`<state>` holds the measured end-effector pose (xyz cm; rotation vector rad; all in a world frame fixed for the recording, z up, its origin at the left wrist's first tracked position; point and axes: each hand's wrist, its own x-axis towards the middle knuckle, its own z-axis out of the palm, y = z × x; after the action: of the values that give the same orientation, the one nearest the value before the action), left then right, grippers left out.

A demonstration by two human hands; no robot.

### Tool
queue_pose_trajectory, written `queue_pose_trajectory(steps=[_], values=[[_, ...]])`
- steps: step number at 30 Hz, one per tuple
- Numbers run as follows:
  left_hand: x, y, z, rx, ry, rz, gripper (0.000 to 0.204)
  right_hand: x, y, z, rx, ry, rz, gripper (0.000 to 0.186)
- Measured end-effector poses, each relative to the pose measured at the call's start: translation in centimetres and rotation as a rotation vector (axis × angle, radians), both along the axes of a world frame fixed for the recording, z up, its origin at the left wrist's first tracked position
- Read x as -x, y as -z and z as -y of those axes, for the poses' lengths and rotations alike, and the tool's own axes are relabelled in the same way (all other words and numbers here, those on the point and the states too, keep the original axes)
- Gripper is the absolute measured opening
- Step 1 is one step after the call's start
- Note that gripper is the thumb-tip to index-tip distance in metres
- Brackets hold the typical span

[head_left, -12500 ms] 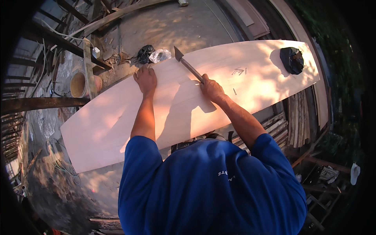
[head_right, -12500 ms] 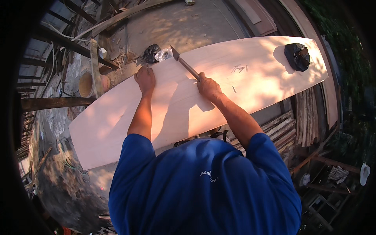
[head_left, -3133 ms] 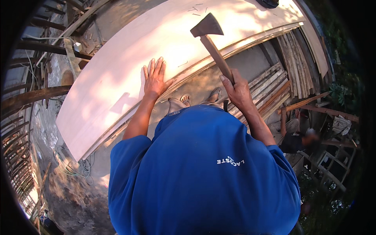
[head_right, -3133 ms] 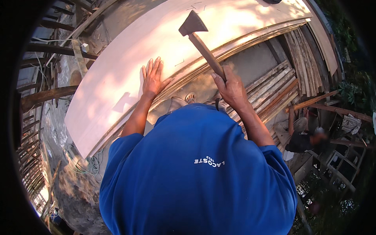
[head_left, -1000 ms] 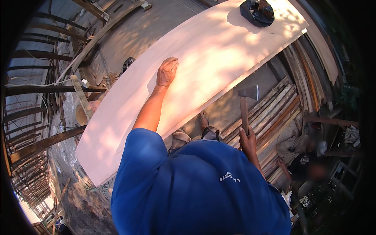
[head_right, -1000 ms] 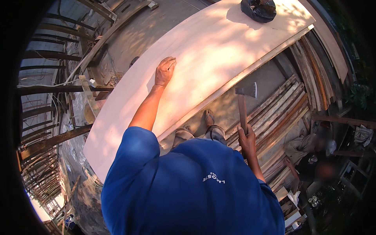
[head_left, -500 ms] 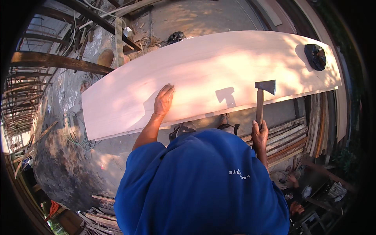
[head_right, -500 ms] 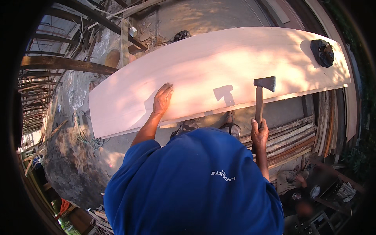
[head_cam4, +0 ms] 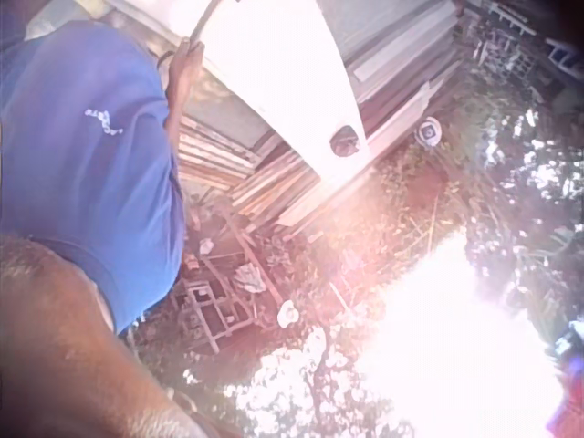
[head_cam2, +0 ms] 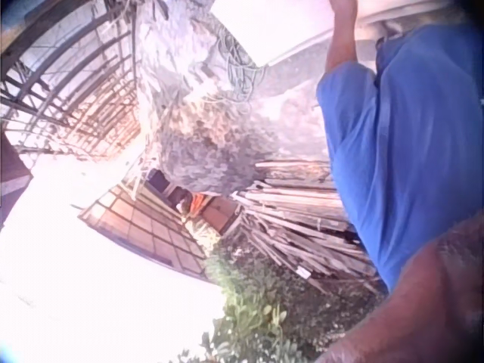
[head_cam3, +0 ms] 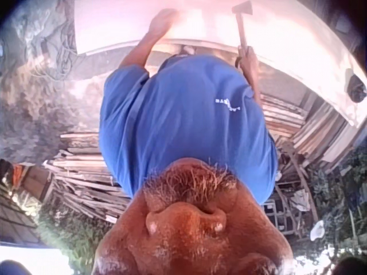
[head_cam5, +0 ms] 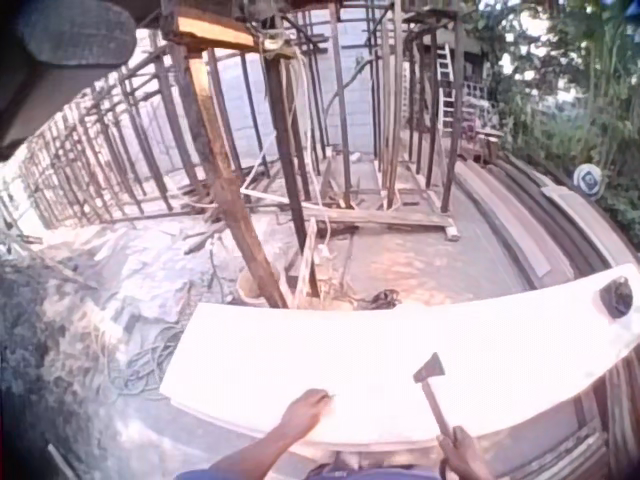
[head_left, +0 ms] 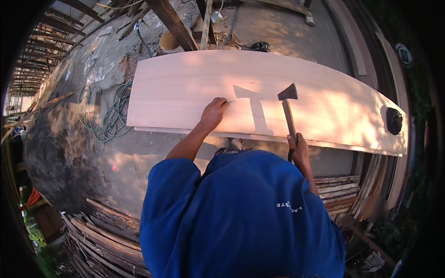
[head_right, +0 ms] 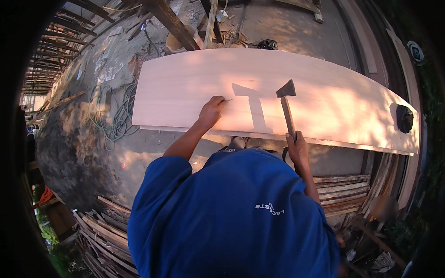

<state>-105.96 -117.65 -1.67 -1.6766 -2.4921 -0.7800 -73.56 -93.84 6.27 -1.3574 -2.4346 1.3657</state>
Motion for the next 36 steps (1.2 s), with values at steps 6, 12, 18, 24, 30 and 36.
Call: queue_pose_trajectory(steps=[6, 12, 18, 24, 30, 36], values=[[-0.1, -1.4, -3.3, 0.32, -0.002, -0.111, 0.034, 1.3, 4.0, 1.0, -0.205, -0.199, 0.227, 0.035], [1.7, -0.2, -2.3, 0.031, -0.302, 0.199, 0.022, 0.5, 5.7, 3.7, -0.083, -0.137, 0.137, 0.038], [4.1, 1.1, -2.3, -0.253, -0.547, 0.601, 0.017, 0.3, 7.6, 5.6, -0.083, -0.068, 0.08, 0.039], [7.5, 0.5, -6.2, -0.255, -0.569, 1.02, 0.033, 0.6, 6.2, 6.7, -0.001, 0.064, 0.04, 0.036], [14.3, 2.7, -11.9, -0.368, -0.373, 1.115, 0.035, 2.2, 5.7, 9.8, 0.166, 0.262, -0.13, 0.036], [19.8, 4.0, -18.7, -0.221, -0.322, 0.741, 0.031, 5.8, 1.9, 12.6, 0.468, 0.55, -0.159, 0.028]])
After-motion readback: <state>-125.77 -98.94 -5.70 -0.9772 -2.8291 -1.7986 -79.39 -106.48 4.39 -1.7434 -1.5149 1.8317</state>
